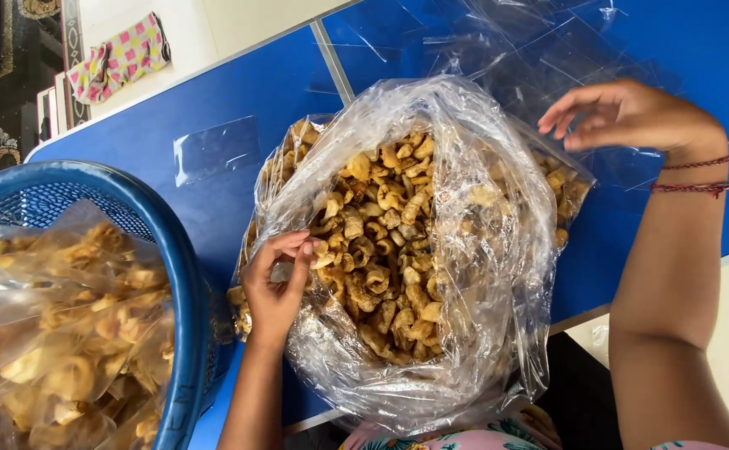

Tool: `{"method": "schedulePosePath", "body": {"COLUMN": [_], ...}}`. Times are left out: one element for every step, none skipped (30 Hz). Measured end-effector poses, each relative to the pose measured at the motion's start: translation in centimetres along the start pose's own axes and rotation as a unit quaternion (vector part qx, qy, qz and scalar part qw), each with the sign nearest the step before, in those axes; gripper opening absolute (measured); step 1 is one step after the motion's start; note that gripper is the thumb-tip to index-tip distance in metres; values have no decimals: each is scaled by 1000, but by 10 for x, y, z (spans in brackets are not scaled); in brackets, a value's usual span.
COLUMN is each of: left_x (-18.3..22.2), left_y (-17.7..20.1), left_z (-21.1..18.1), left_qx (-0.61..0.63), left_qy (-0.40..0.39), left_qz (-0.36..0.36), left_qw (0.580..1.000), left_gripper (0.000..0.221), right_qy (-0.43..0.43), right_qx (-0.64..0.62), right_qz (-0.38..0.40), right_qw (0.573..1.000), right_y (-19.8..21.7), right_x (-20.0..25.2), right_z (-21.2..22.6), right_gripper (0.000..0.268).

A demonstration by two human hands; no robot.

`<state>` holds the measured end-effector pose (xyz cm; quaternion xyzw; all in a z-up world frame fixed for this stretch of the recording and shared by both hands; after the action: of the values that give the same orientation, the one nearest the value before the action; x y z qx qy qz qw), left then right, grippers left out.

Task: The person is manually portioning fried snacks into small plastic bags, picking pieces individually from a large bulk bag and placing them into the smaller bags.

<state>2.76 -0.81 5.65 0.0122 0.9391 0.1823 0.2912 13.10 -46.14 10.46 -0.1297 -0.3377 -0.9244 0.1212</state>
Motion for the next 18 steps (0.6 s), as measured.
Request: {"method": "schedulePosePath", "body": {"left_x": [0, -1, -1, -1, -1, -1, -1, -2, -2, -2, -1, -1, 0, 1, 1, 2, 2, 3], "left_y": [-1, -2, -2, -2, -3, -4, -4, -5, -6, -6, -7, -8, -8, -8, -9, -9, -10, -10], "left_z": [1, 1, 1, 1, 1, 0, -1, -1, -2, -2, -2, -1, 0, 1, 1, 2, 2, 2], "left_qx": [11, 22, 23, 16, 9, 11, 13, 15, 17, 15, 13, 16, 16, 16, 18, 27, 36, 36], "left_qy": [2, 4, 3, 0, -2, -2, 3, 7, 7, 9, 10, 11, 16, 20, 20, 18, 17, 17], "left_qz": [-7, -13, -11, -15, -19, -15, -17, -19, -14, -19, -23, -18, -19, -22, -19, -24, -29, -27], "left_qw": [1000, 1000, 1000, 1000, 1000, 1000, 1000, 1000, 1000, 1000, 1000, 1000, 1000, 999, 999, 999, 999, 999], "left_gripper": [15, 14, 14, 14, 14, 14, 13, 13, 13, 12, 12, 12, 12, 12, 12, 12, 12, 12], "right_qy": [-41, -84, -85, -94, -103, -106, -94, -82, -86, -65, -45, -50, -40, -28, -31, 30, 91, 90], "right_qx": [34, 67, 65, 101, 136, 134, 139, 143, 140, 144, 148, 145, 130, 116, 115, 71, 27, 26], "right_qz": [56, 110, 109, 91, 73, 72, 57, 42, 41, 28, 15, 14, 7, -1, -3, -20, -38, -39], "right_qw": [997, 988, 988, 986, 983, 983, 984, 985, 986, 987, 988, 988, 991, 993, 993, 997, 995, 995], "right_y": [-4, -7, -10, -11, -13, -13, -12, -11, -10, -9, -7, -7, -6, -5, -2, 1, 4, 5], "right_x": [0, 2, 2, 2, 3, 2, 0, -1, -5, -9, -12, -13, -13, -14, -13, -13, -12, -12], "right_z": [0, -1, 4, 8, 12, 10, 8, 7, 0, -6, -12, -14, -15, -14, -19, -20, -21, -25], "right_gripper": [39, 52, 52, 50, 51, 51, 46, 43, 43, 33, 26, 26, 26, 26, 26, 21, 16, 16]}}
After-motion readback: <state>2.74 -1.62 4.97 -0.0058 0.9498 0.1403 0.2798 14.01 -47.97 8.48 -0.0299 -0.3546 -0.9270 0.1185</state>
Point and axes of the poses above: each hand's wrist, its own x-axis away from the middle knuckle, its own y-axis out of the back of the hand, z = x × y, the point moved 3 cm from there along -x, towards the middle knuckle, and after that the axes turned 7 degrees about -y, right-handed, at the moved point
